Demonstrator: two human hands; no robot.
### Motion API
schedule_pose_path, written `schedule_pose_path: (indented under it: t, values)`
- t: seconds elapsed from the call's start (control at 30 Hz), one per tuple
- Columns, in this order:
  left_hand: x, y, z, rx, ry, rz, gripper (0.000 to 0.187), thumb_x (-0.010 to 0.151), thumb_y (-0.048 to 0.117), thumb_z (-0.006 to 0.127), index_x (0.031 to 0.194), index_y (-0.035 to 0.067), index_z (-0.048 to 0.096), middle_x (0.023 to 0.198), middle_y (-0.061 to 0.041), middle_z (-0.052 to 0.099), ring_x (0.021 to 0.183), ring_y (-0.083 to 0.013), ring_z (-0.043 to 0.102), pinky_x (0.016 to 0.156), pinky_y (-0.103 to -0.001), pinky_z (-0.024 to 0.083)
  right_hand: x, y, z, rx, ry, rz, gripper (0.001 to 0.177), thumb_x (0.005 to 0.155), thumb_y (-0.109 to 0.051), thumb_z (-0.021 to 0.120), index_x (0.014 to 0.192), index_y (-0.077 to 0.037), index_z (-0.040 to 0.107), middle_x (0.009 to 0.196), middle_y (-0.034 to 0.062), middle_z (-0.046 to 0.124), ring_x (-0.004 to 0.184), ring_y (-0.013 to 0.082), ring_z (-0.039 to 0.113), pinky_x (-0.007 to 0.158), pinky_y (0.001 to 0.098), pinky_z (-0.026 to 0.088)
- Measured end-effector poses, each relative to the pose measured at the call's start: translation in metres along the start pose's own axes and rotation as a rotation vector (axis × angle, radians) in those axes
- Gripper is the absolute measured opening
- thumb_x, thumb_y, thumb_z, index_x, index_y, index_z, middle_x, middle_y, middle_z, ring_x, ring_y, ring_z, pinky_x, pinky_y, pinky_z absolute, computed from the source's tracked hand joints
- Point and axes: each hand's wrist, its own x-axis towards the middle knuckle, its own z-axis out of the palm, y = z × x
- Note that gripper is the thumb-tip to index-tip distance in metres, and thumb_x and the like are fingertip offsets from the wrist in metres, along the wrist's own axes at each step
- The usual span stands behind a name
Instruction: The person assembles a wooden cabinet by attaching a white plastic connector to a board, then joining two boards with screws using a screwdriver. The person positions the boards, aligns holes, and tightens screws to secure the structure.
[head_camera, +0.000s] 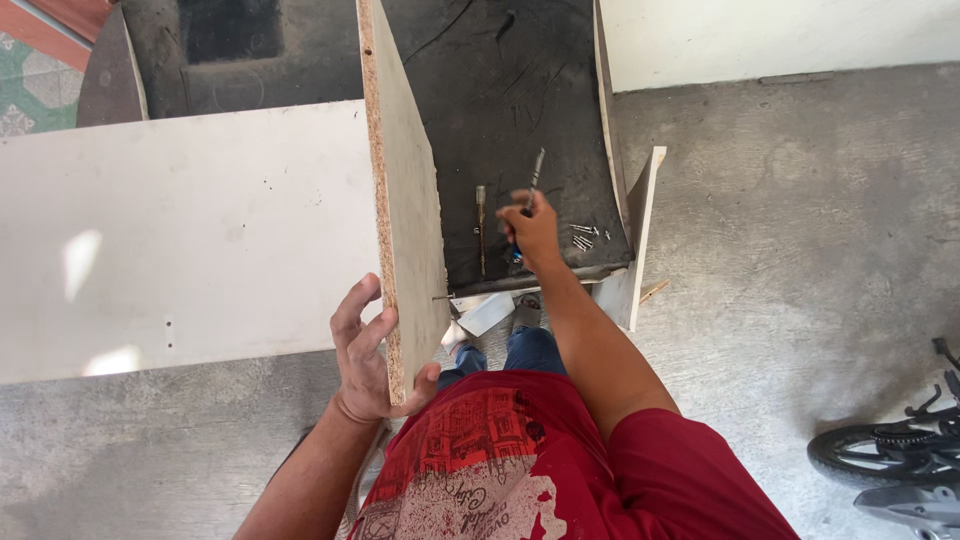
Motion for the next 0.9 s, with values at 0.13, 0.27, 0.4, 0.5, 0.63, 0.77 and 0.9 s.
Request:
schedule_pose_path:
  t: [0.13,0.27,0.4,0.5,0.63,0.77,0.9]
  values:
    - [0.002,-0.003,0.003,-0.034,0.003,0.008,0.073,0.095,0.043,0.068,0.154,0.020,0.032,0.157,-0.021,0.028,0.147,-0.0330,0.039,0.117,-0.048,0.049,0.003,-0.034,0.048,0.037,-0.124,-0.012,0.021,0.094,-0.011,0.074,0.111,0.002,0.075,0.078,0.0053,0.069,0.057,0.0080,0.057,0.049,0.0225,0.044]
    - [0.002,-0.004,0.004,-0.053,0.012,0.000,0.074,0.093,0.043,0.068,0.154,0.022,0.033,0.156,-0.021,0.029,0.146,-0.0339,0.040,0.116,-0.048,0.049,0.014,-0.060,0.091,0.150,-0.155,-0.105,0.023,0.097,-0.013,0.076,0.112,0.004,0.074,0.085,0.0063,0.070,0.064,0.0074,0.062,0.052,0.0230,0.048]
    - [0.002,-0.004,0.004,-0.061,-0.003,-0.007,0.074,0.093,0.042,0.068,0.154,0.022,0.032,0.155,-0.021,0.028,0.149,-0.0346,0.038,0.117,-0.048,0.049,0.025,-0.073,0.118,0.076,-0.098,-0.143,0.019,0.093,-0.010,0.073,0.108,0.003,0.072,0.087,0.0095,0.075,0.061,0.0070,0.063,0.048,0.0222,0.050]
    - [0.001,-0.004,0.004,-0.088,-0.002,-0.015,0.072,0.094,0.040,0.068,0.155,0.023,0.032,0.154,-0.021,0.029,0.150,-0.0355,0.037,0.117,-0.048,0.051,0.030,-0.077,0.124,0.067,-0.085,-0.141,0.017,0.093,-0.008,0.073,0.106,0.002,0.073,0.087,0.0101,0.075,0.059,0.0066,0.062,0.047,0.0216,0.048]
    - [0.002,-0.006,0.004,-0.096,-0.001,-0.003,0.071,0.095,0.039,0.067,0.154,0.022,0.032,0.154,-0.022,0.029,0.151,-0.0354,0.036,0.116,-0.047,0.052,0.032,-0.079,0.125,0.059,-0.080,-0.113,0.014,0.094,-0.008,0.072,0.104,0.002,0.073,0.086,0.0097,0.076,0.058,0.0067,0.062,0.047,0.0215,0.049]
    - [0.003,-0.007,0.004,-0.088,-0.007,0.024,0.070,0.093,0.038,0.068,0.151,0.019,0.034,0.153,-0.023,0.031,0.149,-0.0349,0.038,0.114,-0.046,0.053,0.031,-0.079,0.126,-0.050,-0.056,-0.143,0.012,0.095,-0.009,0.070,0.103,0.000,0.073,0.083,0.0073,0.075,0.055,0.0052,0.060,0.045,0.0208,0.048]
    - [0.006,-0.006,0.002,-0.099,-0.001,0.025,0.070,0.093,0.037,0.069,0.151,0.018,0.034,0.153,-0.025,0.032,0.149,-0.0355,0.038,0.113,-0.046,0.053,0.031,-0.083,0.127,-0.033,-0.056,-0.113,0.011,0.095,-0.008,0.071,0.101,0.001,0.074,0.082,0.0071,0.074,0.056,0.0056,0.061,0.045,0.0210,0.048]
